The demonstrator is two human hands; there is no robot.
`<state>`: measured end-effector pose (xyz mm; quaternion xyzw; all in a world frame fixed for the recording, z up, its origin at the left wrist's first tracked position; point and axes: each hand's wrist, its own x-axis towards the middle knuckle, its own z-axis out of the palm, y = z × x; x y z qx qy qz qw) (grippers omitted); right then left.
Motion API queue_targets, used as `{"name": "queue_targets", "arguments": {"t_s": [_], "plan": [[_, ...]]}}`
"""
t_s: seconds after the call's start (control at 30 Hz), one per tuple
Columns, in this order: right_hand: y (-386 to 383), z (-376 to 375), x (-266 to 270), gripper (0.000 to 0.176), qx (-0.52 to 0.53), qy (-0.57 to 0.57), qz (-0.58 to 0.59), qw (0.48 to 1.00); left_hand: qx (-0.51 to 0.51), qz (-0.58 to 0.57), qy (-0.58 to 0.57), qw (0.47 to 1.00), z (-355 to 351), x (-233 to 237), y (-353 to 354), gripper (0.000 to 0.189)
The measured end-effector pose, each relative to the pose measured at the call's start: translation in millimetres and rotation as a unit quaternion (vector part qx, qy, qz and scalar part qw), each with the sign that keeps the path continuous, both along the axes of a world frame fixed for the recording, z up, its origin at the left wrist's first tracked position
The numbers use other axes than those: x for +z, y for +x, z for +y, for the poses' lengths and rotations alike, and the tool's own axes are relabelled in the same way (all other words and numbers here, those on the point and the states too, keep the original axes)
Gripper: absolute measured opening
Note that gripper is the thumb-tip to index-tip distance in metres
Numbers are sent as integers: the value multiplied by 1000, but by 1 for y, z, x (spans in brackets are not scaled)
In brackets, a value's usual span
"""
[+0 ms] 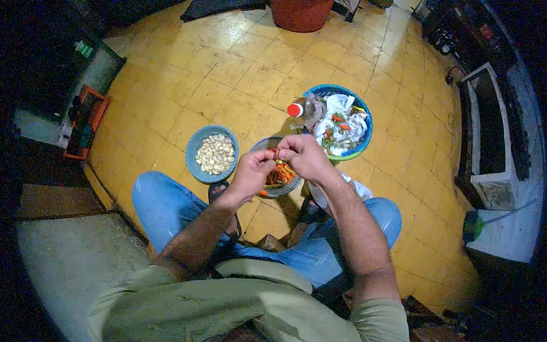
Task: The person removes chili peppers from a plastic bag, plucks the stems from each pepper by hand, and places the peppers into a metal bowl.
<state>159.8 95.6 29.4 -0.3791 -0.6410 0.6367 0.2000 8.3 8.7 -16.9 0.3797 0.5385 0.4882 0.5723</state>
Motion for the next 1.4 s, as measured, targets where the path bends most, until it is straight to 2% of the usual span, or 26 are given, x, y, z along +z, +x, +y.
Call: {"name": "queue_targets", "arguments": {"t_s": [0.07, 0.13, 0.2, 0.27, 0.3, 0.37, 0.4, 0.47, 0.5, 0.53, 0.57, 0.6, 0.63, 0.67, 0.73, 0.8, 0.9, 1.0, 1.03, 1.1, 1.13, 1.2, 1.23, 1.3, 1.4], "plan": [[0, 0, 1, 6, 2, -37, 14, 999, 29, 29, 30, 999, 0, -1, 1, 13], [2, 4, 4, 6, -66, -116, 72, 988, 27, 7, 28, 999, 2, 3, 2, 13], [8, 15, 11, 5, -98, -100, 86, 986, 27, -16, 26, 999, 2, 5, 3, 14], [23, 31, 17, 4, -187, 27, -29, 982, 56, -43, 5, 998, 2, 5, 4, 15], [34, 41, 9, 8, -219, 73, -39, 972, 56, -43, 4, 997, 2, 12, 4, 15], [49, 52, 5, 23, -271, 140, -74, 949, 84, -142, -78, 983, 2, 30, 1, 22], [61, 62, -12, 28, -294, 256, -122, 913, 84, -143, -81, 983, 3, 29, -1, 22], [65, 63, -15, 27, -306, 379, -220, 845, 120, -300, -137, 936, 6, 23, -8, 31], [60, 60, -10, 27, -305, 378, -220, 846, 100, -330, -150, 926, 8, 21, -12, 38], [54, 55, -7, 24, -280, 425, -211, 835, 101, -330, -151, 926, 8, 20, -15, 38], [48, 50, -4, 22, -255, 471, -200, 820, 110, -395, -142, 901, 8, 18, -17, 39], [37, 39, 0, 22, -165, 366, -192, 896, 119, -457, -133, 871, 8, 18, -19, 40], [25, 23, 6, 23, -72, 251, -181, 948, 121, -456, -133, 872, 7, 19, -20, 40], [13, 5, 30, 30, -9, 190, -187, 964, 129, -456, -113, 873, 7, 20, -21, 41], [4, -8, 5, 41, 118, 96, -129, 980, 137, -456, -93, 875, 7, 23, -22, 42], [-6, -22, 4, 37, 190, 15, -145, 971, 150, -428, -54, 889, 7, 27, -22, 42], [-16, -31, 5, 31, 129, -50, -140, 980, 156, -405, -9, 901, 6, 32, -21, 42], [-18, -28, 20, 30, 141, -87, -132, 977, 144, -447, -4, 883, 8, 33, -29, 41], [-17, -28, 12, 30, 141, -86, -132, 977, 144, -447, -4, 883, 9, 33, -32, 41], [-16, -31, -6, 27, 153, -29, -1, 988, 111, -541, -41, 833, 9, 33, -37, 42], [-14, -31, -8, 27, 152, -28, -2, 988, 110, -541, -41, 832, 9, 30, -39, 42], [-13, -31, -4, 22, 189, 55, 33, 980, 28, -629, -59, 774, 9, 26, -40, 44], [-12, -29, 1, 19, 206, 99, 44, 972, 26, -630, -59, 774, 9, 26, -39, 44], [-12, -26, 11, 18, 226, 143, 62, 962, -16, -687, -70, 723, 8, 27, -37, 45], [-13, -25, 14, 16, 230, 240, 74, 940, -25, -661, -103, 743, 6, 32, -36, 41]]}}
